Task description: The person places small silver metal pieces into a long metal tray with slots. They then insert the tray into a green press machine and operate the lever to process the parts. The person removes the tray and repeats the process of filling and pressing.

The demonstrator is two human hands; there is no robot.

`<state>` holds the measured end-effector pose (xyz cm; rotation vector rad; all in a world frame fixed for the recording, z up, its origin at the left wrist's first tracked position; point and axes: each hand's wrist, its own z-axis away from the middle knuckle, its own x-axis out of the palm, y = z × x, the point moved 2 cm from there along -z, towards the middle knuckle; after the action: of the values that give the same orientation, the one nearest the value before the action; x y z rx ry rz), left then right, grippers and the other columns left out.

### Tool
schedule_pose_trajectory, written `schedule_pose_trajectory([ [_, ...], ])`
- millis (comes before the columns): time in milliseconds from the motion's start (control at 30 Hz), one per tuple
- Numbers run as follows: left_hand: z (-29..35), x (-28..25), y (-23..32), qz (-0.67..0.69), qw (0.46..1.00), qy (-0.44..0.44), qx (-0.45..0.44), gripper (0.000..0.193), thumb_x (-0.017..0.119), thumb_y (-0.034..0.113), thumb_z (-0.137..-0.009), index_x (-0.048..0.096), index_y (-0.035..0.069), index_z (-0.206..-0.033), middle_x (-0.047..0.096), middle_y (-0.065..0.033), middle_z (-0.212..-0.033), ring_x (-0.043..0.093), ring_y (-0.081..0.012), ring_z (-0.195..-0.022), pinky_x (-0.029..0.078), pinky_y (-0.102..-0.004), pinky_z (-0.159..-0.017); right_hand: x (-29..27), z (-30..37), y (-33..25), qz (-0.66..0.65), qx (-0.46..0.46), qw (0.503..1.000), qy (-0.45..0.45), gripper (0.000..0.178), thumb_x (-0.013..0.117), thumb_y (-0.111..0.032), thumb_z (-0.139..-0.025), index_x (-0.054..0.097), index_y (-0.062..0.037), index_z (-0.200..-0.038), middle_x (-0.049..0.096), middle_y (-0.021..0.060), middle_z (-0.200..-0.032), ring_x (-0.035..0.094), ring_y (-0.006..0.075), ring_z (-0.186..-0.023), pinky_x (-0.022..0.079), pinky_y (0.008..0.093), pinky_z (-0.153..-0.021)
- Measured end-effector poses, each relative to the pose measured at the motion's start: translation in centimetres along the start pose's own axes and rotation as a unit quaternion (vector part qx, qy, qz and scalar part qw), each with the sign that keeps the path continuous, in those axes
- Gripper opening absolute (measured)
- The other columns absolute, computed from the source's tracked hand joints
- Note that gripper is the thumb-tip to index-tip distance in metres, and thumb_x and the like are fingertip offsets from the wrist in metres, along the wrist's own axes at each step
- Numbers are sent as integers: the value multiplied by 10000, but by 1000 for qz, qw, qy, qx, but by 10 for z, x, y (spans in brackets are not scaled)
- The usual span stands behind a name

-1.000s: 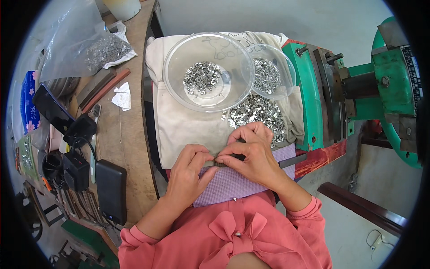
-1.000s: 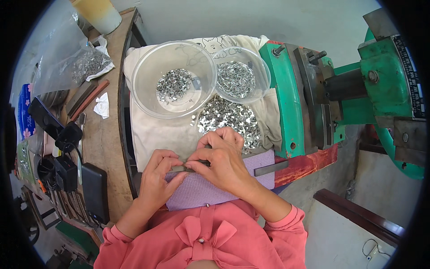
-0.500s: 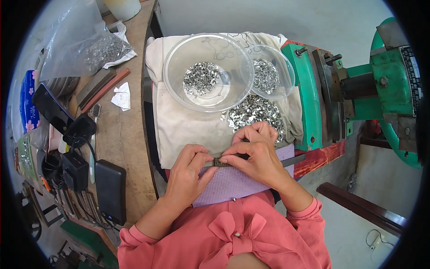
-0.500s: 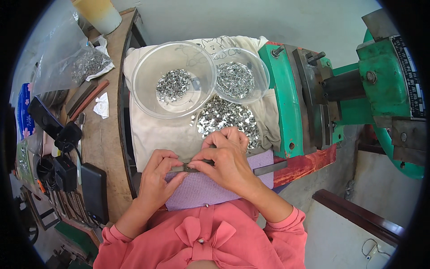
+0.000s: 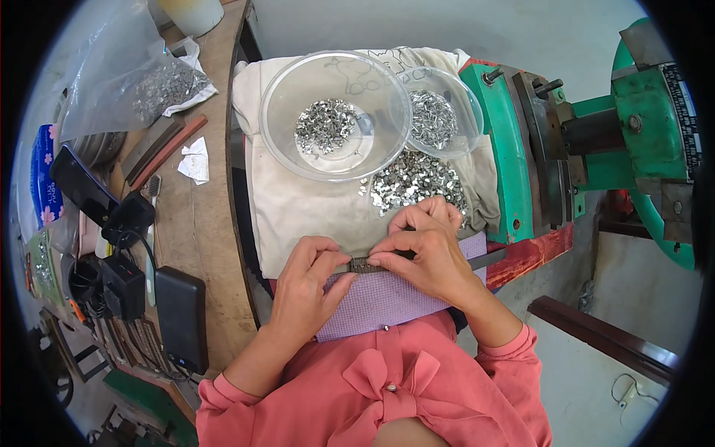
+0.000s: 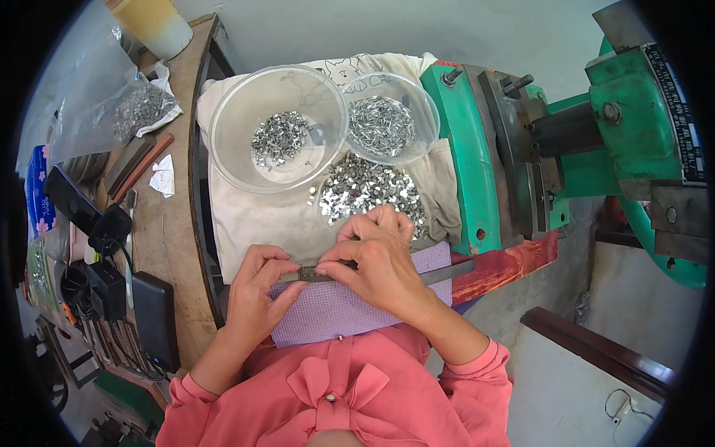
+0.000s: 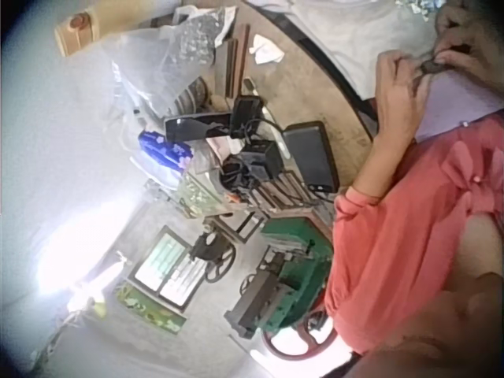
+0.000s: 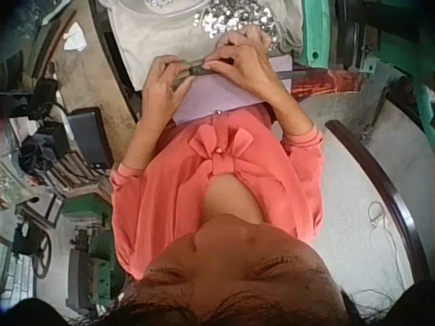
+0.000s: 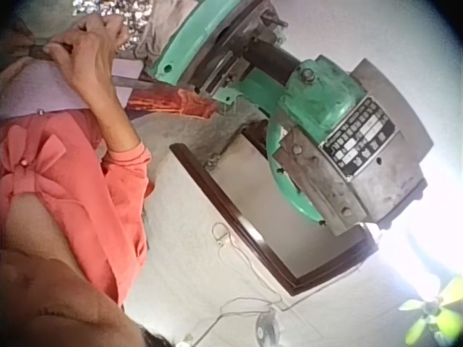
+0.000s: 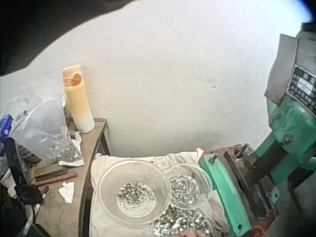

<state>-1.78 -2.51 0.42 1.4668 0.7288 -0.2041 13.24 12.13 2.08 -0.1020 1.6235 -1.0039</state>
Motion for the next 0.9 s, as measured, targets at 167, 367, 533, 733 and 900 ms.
schedule_pose_trajectory([
  [167, 1, 1, 0, 6, 1000, 0, -12, 293, 828, 4, -738, 693, 10, -999, 600, -130, -1097, 663, -272, -933, 556, -344, -752, -7, 4, 4, 10, 5, 1000, 5, 160, 857, -319, -731, 816, -189, -815, 580, -60, -891, 460, 216, -1015, 246, 436, -952],
  [367, 1, 0, 0, 1, 1000, 0, -7, 294, 827, 6, -737, 692, 7, -999, 602, -133, -1096, 663, -283, -941, 567, -351, -750, -6, 4, 4, 8, 9, 1000, -1, 169, 859, -325, -728, 820, -190, -822, 576, -62, -882, 463, 217, -1015, 240, 440, -957],
  [533, 1, 1, 0, 4, 1000, -4, -18, 291, 823, 3, -739, 691, 3, -998, 603, -134, -1099, 663, -281, -951, 573, -347, -760, -11, 5, 6, 15, 3, 1000, 7, 166, 860, -325, -726, 816, -190, -812, 582, -62, -880, 467, 214, -1012, 247, 444, -950],
  [733, 0, 0, 1, -6, 1000, -8, -15, 278, 818, -2, -742, 691, -2, -989, 602, -135, -1100, 662, -278, -953, 574, -344, -772, -11, 6, 8, 20, 10, 1000, 5, 164, 863, -323, -727, 816, -193, -815, 587, -60, -878, 470, 215, -1010, 246, 444, -954],
  [900, 0, 0, 1, 2, 999, -11, -30, 277, 822, 6, -741, 691, -2, -985, 602, -135, -1099, 657, -278, -963, 569, -346, -773, -14, 8, 10, 26, 9, 1000, 7, 154, 863, -313, -727, 814, -196, -814, 591, -59, -881, 471, 215, -1007, 247, 444, -953],
])
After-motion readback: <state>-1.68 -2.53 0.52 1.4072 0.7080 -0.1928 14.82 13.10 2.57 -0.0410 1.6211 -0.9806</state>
